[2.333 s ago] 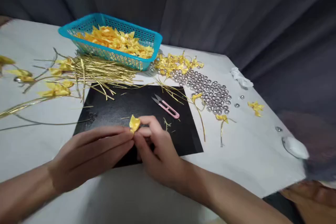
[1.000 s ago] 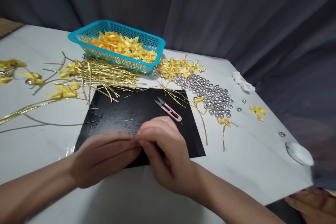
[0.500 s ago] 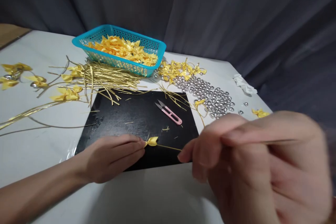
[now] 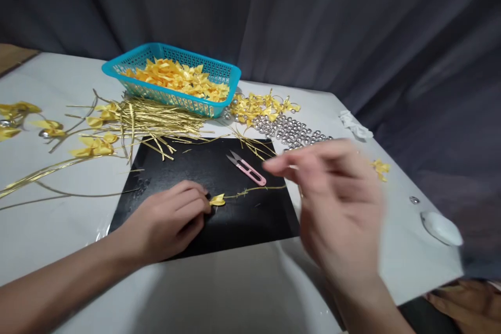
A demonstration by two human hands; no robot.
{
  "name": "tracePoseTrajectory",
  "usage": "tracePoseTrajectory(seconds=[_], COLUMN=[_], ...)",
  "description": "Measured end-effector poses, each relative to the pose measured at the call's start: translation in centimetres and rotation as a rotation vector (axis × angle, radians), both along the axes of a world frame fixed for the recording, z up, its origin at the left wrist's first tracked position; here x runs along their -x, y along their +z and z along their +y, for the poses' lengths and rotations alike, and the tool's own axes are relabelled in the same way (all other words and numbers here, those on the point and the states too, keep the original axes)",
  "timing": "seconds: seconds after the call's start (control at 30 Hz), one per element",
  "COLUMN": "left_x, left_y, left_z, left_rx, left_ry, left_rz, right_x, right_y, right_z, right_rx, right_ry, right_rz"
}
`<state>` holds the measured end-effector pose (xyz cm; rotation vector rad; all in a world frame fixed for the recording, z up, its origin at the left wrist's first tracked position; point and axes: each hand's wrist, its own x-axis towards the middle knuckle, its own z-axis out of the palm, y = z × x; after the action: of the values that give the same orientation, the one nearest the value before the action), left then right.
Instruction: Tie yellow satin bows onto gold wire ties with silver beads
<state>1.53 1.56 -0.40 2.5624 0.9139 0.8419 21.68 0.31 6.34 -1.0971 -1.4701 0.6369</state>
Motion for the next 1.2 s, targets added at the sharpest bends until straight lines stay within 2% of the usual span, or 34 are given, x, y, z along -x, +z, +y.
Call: tracePoseTrajectory(seconds=[0.1, 0.17, 0.2, 0.3, 0.37, 0.6, 0.73, 0.83, 0.9, 0.93, 0.97, 1.0, 1.1, 1.2], left_x=[0.0, -0.2, -0.3, -0.8, -1.0, -1.2, -1.1, -1.1, -0.9, -0.9, -0.8, -0.8, -0.8, -0.9], left_y=[0.5, 0.7, 0.8, 0.9, 0.9, 1.2, 1.1, 0.9, 0.8, 0.7, 0.6, 0.6, 0.5, 0.5], left_z=[-0.3, -0.5, -0.6, -0.3, -0.1, -0.1, -0.1, 0.1, 0.2, 0.3, 0.3, 0.4, 0.4, 0.3], left_rx=[0.046, 0.168, 0.263, 0.54, 0.639, 0.798, 0.902, 0.92, 0.898, 0.889, 0.884, 0.886, 0.921, 0.961], left_ry=[0.056, 0.157, 0.148, 0.047, 0.02, 0.162, 0.159, 0.146, 0.186, 0.209, 0.227, 0.237, 0.224, 0.189], left_rz=[-0.253, -0.373, -0.393, -0.429, -0.443, -0.449, -0.472, -0.499, -0.509, -0.51, -0.508, -0.507, -0.502, -0.486], right_x=[1.0, 1.7, 2.0, 2.6, 2.6, 2.8, 3.5, 2.9, 1.1, -0.2, -1.8, -3.5, -8.3, -11.0], right_y=[-1.0, -1.7, -2.0, -2.8, -3.1, -3.9, -4.2, -4.2, -4.1, -4.0, -4.0, -4.0, -4.3, -5.1], right_z=[1.2, 1.2, 1.1, 1.0, 1.3, 1.8, 1.4, 2.5, 4.2, 5.3, 6.3, 7.4, 9.5, 10.1], right_rx=[0.112, 0.177, 0.183, 0.185, 0.179, 0.152, 0.131, 0.137, 0.123, 0.08, 0.077, 0.09, 0.175, 0.259], right_ry=[0.196, 0.286, 0.298, 0.282, 0.257, 0.257, 0.253, 0.298, 0.21, -0.019, -0.156, -0.233, -0.412, -0.462], right_rz=[0.019, -0.052, -0.08, -0.123, -0.113, -0.074, -0.084, -0.179, -0.379, -0.538, -0.585, -0.611, -0.678, -0.73])
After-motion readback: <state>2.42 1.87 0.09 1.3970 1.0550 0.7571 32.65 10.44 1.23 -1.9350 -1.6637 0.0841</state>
